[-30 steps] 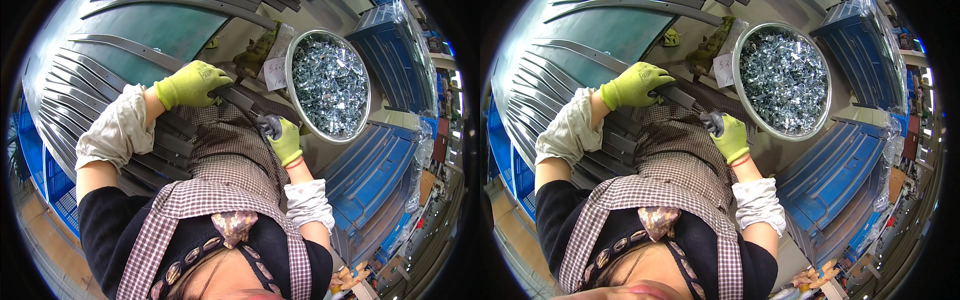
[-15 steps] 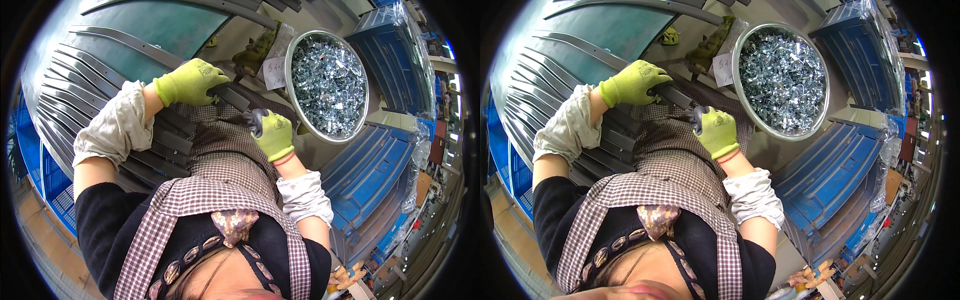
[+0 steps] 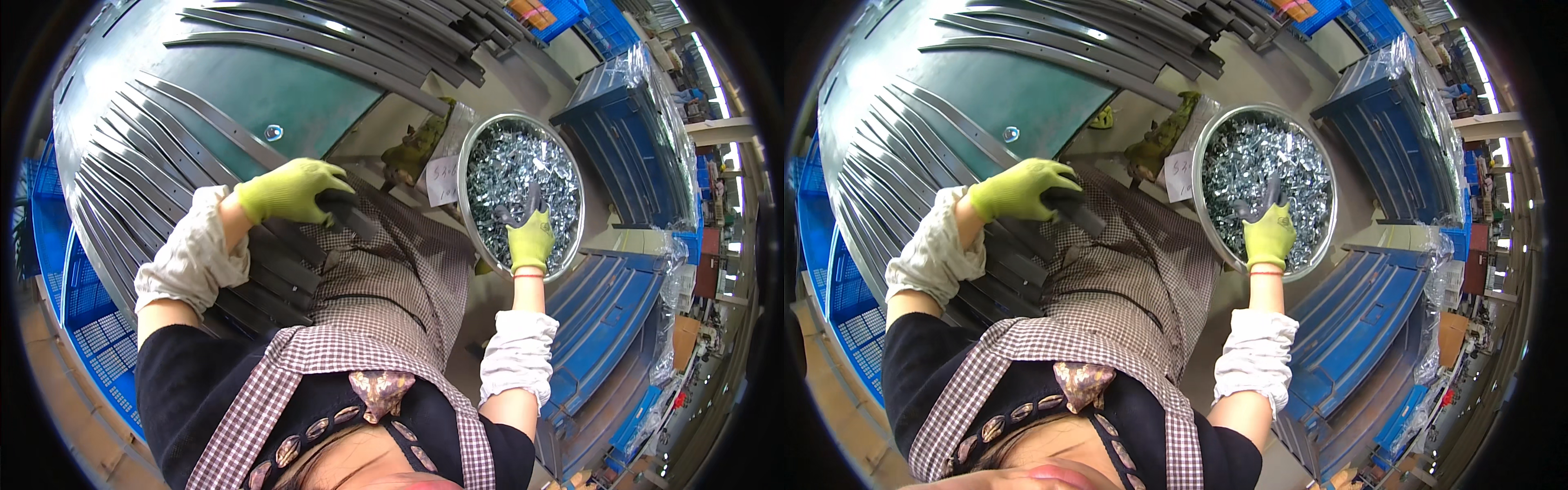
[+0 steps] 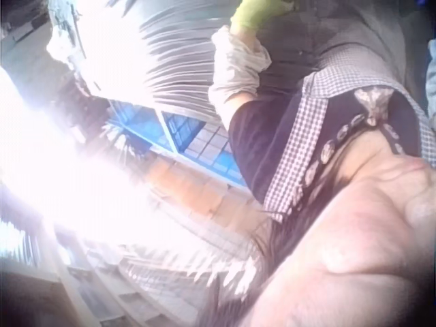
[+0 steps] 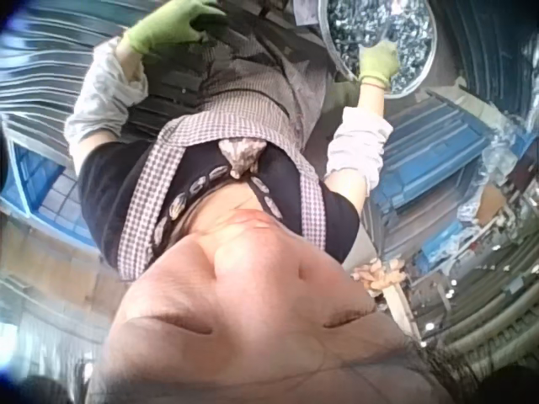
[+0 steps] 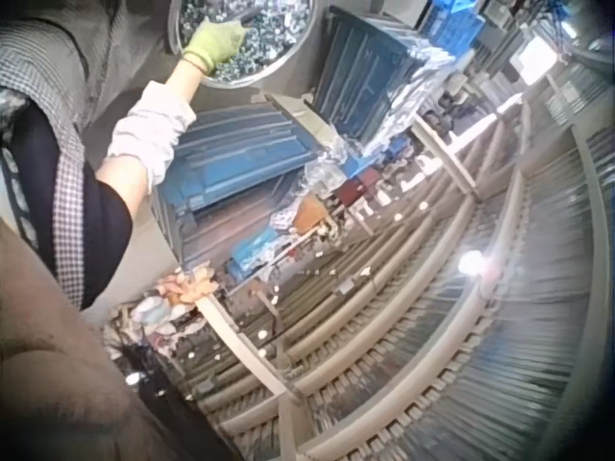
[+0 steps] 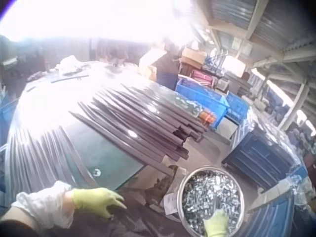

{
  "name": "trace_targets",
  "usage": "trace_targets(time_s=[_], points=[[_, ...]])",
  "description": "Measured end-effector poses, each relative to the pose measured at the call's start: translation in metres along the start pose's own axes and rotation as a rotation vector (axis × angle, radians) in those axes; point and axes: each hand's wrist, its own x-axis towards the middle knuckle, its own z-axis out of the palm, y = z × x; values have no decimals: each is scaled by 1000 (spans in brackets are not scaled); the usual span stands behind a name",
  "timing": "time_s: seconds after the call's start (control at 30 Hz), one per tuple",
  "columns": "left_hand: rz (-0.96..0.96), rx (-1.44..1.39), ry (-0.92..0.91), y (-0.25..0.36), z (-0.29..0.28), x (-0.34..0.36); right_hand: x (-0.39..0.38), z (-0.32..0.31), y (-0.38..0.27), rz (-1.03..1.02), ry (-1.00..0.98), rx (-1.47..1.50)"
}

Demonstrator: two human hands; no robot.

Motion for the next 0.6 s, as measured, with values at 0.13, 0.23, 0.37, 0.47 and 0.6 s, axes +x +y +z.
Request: trace_targets(time_s=[0.13,0.23,0.37,0.47,0.6], points=[[-115,-400,-226,3,-23,-25,20,38,34,48,-157,9],[-202,-291,-247,3,-32,-14,23,43,40,50,-140,76],[-146,17,265,-13,-30,40,16,33,46,51,-91,150],[-114,575,501,-53,-17,92,18,16,34,10,-78,141],[-96,719,510,-73,-6,119,10,14,46,32,4,216]])
